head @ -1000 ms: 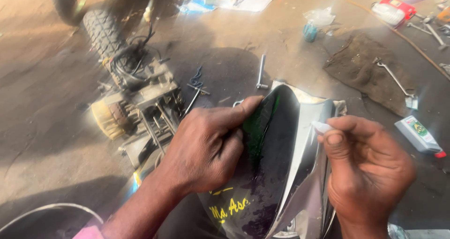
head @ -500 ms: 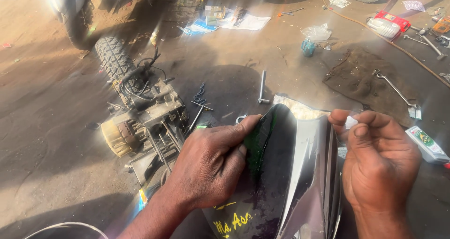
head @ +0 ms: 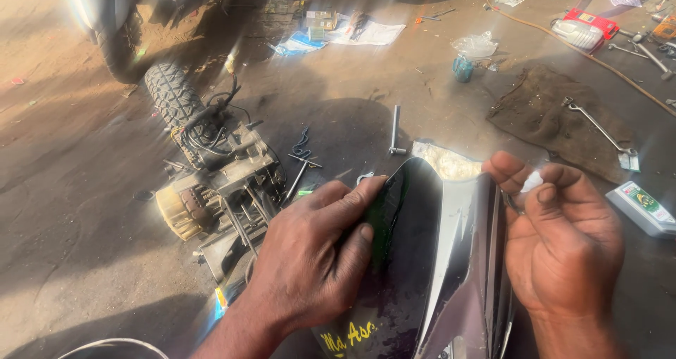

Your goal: The recorder is repairing a motorcycle plastic fairing by securing components with glue and applying a patch.

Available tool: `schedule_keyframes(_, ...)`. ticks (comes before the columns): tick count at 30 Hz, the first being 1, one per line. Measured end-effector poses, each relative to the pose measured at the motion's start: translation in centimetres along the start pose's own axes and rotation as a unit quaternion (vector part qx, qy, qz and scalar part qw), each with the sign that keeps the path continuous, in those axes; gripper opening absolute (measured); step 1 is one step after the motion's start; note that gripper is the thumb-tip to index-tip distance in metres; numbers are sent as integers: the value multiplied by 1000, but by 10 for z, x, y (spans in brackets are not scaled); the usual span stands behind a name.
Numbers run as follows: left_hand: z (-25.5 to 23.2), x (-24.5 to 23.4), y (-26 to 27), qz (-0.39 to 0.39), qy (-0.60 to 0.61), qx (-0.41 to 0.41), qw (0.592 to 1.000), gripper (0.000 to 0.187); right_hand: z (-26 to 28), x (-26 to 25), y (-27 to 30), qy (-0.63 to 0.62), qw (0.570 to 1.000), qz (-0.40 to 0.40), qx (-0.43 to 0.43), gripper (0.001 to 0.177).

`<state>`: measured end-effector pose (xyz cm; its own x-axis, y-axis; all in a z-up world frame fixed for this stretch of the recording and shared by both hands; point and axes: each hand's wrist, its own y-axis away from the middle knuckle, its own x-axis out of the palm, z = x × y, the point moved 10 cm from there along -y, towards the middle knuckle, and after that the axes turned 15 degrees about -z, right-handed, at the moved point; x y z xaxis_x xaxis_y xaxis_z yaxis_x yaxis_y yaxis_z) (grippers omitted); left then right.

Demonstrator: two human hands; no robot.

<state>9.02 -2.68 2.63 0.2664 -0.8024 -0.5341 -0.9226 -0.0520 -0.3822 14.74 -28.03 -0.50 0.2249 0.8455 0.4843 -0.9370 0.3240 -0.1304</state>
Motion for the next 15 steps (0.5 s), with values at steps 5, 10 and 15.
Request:
schedule_keyframes(5,-25,-9,12,-87,-105,79,987,81,8,2,9,-25,1000,17,3,9)
schedule_keyframes(10,-40,-6,22,-118,-177,80,974,92,14,-3,15,-30,999,44,-10,9)
schedule_keyframes(15,-49,-9,29,-135,-203,82,966,97,21,-3,21,-29,997,63,-28,9)
